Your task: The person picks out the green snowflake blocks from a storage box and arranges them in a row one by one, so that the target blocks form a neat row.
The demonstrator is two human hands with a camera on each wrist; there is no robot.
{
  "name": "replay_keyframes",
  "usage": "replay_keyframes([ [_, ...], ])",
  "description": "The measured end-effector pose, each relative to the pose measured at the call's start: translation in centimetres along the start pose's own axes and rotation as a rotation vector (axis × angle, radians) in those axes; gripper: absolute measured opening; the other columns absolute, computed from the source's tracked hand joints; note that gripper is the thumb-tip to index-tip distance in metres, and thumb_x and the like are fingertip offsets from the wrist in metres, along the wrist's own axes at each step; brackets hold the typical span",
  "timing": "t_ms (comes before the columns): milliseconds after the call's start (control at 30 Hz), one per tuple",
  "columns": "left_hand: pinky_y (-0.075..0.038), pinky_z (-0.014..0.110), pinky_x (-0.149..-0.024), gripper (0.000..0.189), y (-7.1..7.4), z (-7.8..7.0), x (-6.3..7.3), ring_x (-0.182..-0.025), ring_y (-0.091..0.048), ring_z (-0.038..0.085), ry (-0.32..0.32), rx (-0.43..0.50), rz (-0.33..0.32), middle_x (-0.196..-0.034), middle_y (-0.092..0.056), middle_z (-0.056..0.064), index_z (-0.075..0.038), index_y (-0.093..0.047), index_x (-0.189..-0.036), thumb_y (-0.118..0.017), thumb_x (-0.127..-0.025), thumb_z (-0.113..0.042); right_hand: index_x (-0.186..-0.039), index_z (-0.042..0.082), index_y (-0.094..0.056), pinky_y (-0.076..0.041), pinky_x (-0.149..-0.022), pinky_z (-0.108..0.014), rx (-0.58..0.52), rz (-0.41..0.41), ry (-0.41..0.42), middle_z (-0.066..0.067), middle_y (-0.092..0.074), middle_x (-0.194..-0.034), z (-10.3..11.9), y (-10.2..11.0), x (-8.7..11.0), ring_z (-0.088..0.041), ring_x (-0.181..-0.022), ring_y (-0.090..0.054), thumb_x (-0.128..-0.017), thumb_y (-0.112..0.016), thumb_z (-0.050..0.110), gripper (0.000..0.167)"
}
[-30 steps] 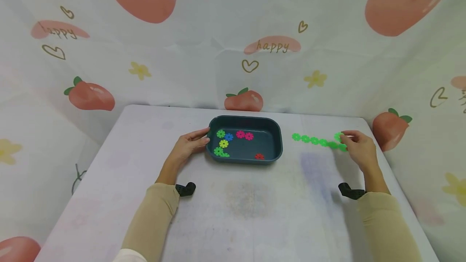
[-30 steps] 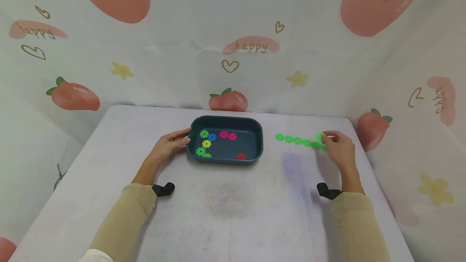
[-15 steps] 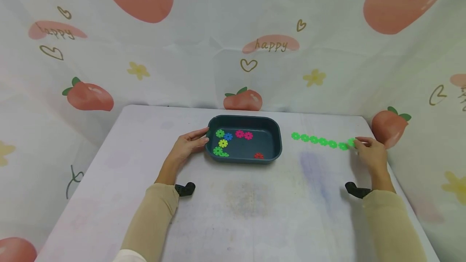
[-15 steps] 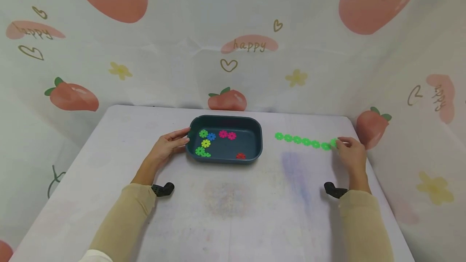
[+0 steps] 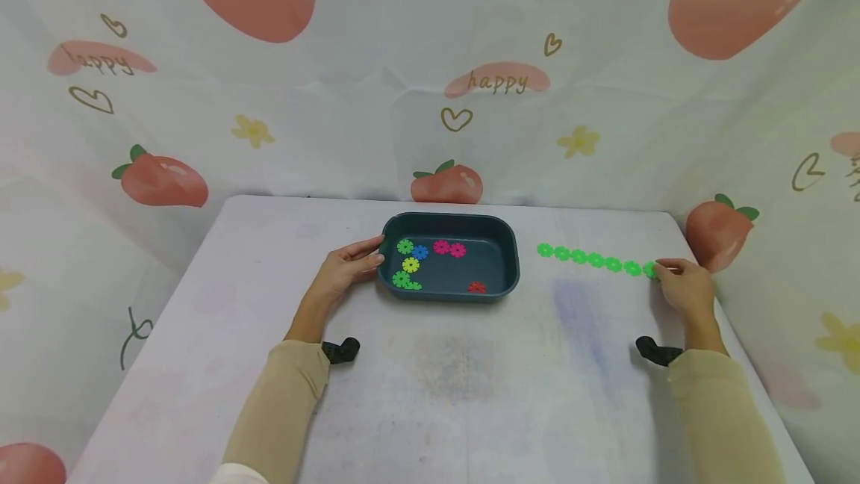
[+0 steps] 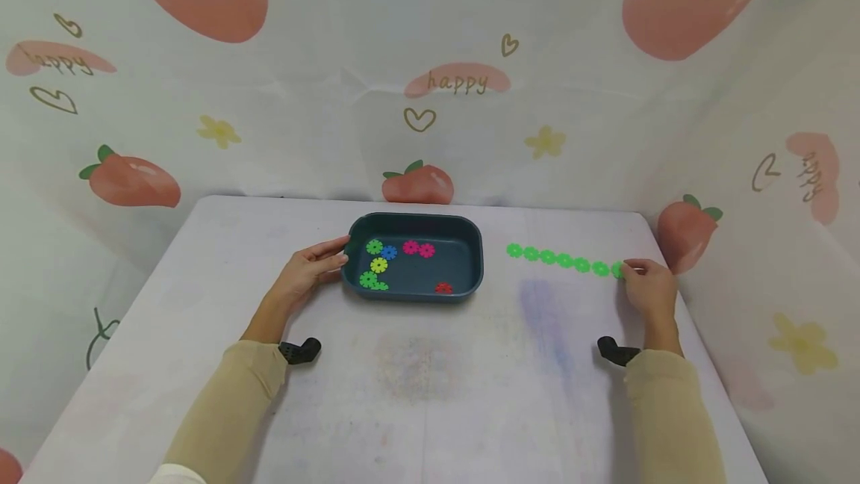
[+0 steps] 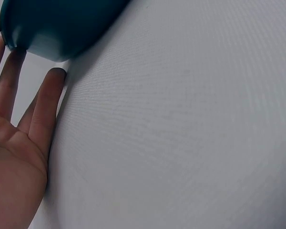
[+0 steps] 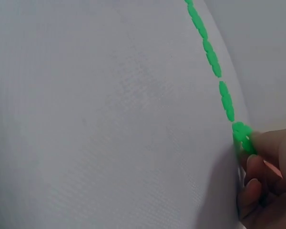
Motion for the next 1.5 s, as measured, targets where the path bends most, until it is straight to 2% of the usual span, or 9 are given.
replay_keyframes([
  [200,-0.057,0.019,-0.09,0.058,0.0,0.1,0.0,-0.107,-0.069,-0.001,0.001,-0.005,0.005,-0.152,-0.056,0.008,-0.011,-0.058,-0.145,-0.078,-0.092,-0.021,-0.133,-0.006,-0.061,-0.042,-0.077,-0.035,0.027,0.002,0.033,-0.032,-0.062,-0.13,0.5,0.0,0.2,-0.045,-0.119,-0.055,-0.105,-0.048,0.029,0.046],
  [433,-0.057,0.019,-0.09,0.056,0.0,0.0,0.0,-0.106,-0.07,-0.002,-0.005,-0.008,0.002,-0.151,-0.056,0.008,-0.01,-0.058,-0.144,-0.077,-0.093,-0.019,-0.136,-0.006,-0.058,-0.042,-0.079,-0.037,0.034,0.036,0.035,-0.031,-0.059,-0.133,0.8,-0.4,0.3,-0.044,-0.117,-0.054,-0.106,-0.045,0.031,0.05],
  [533,-0.057,0.019,-0.09,0.056,-0.1,0.0,0.0,-0.106,-0.07,-0.002,-0.007,-0.018,0.003,-0.152,-0.056,0.008,-0.011,-0.058,-0.145,-0.077,-0.092,-0.02,-0.136,-0.008,-0.056,-0.046,-0.081,-0.044,0.064,0.032,0.099,-0.033,-0.058,-0.129,1.9,-0.2,0.7,-0.044,-0.112,-0.054,-0.106,-0.043,0.031,0.051],
  [667,-0.057,0.02,-0.091,0.058,0.0,0.2,0.1,-0.109,-0.068,-0.002,-0.009,-0.029,0.007,-0.153,-0.055,0.007,-0.011,-0.058,-0.146,-0.077,-0.092,-0.021,-0.135,-0.01,-0.054,-0.045,-0.091,-0.061,0.147,0.034,0.249,-0.036,-0.055,-0.126,4.5,-0.3,1.2,-0.05,-0.113,-0.05,-0.107,-0.043,0.033,0.053],
  [767,-0.057,0.022,-0.093,0.059,0.1,0.2,0.1,-0.111,-0.067,-0.002,-0.013,-0.031,0.013,-0.154,-0.054,0.006,-0.012,-0.057,-0.146,-0.078,-0.092,-0.023,-0.14,-0.009,-0.049,-0.039,-0.1,-0.07,0.188,0.072,0.315,-0.04,-0.047,-0.133,6.2,-0.9,1.7,-0.058,-0.122,-0.044,-0.108,-0.041,0.04,0.059],
  [967,-0.056,0.025,-0.098,0.06,0.0,0.3,0.0,-0.113,-0.067,-0.001,-0.01,-0.034,0.02,-0.155,-0.054,0.005,-0.014,-0.057,-0.146,-0.079,-0.091,-0.026,-0.157,-0.003,-0.026,-0.025,-0.106,-0.081,0.277,0.184,0.335,-0.043,-0.021,-0.155,8.6,-2.6,2.7,-0.068,-0.137,-0.021,-0.105,-0.032,0.063,0.085],
  [1133,-0.056,0.025,-0.097,0.06,0.0,0.1,0.2,-0.112,-0.067,-0.001,-0.007,-0.024,0.015,-0.154,-0.054,0.005,-0.013,-0.057,-0.146,-0.079,-0.091,-0.025,-0.16,0.0,-0.019,-0.018,-0.108,-0.083,0.394,0.174,0.425,-0.038,-0.018,-0.16,10.6,-3.6,4.0,-0.064,-0.144,-0.015,-0.104,-0.029,0.067,0.087],
  [1300,-0.057,0.023,-0.095,0.059,-0.1,0.0,0.3,-0.11,-0.068,-0.001,-0.006,-0.022,0.016,-0.154,-0.054,0.006,-0.012,-0.057,-0.146,-0.078,-0.092,-0.023,-0.163,0.006,-0.012,-0.005,-0.11,-0.085,0.427,0.179,0.461,-0.036,-0.007,-0.164,11.8,-4.5,5.0,-0.064,-0.148,-0.004,-0.103,-0.026,0.069,0.088],
  [1500,-0.057,0.023,-0.095,0.06,-0.1,-0.2,0.4,-0.11,-0.068,-0.001,-0.015,-0.032,0.019,-0.155,-0.053,0.007,-0.012,-0.056,-0.147,-0.078,-0.092,-0.025,-0.164,0.01,-0.008,0.001,-0.111,-0.084,0.452,0.181,0.502,-0.034,0.001,-0.167,13.7,-5.3,6.0,-0.061,-0.151,0.001,-0.102,-0.026,0.072,0.09],
])
Point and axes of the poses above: each hand's wrist, its own x-axis away from the middle knuckle, its own y-axis out of the back of the hand, z = x × y, the point moved 10 cm from there along -x, towards the middle knuckle
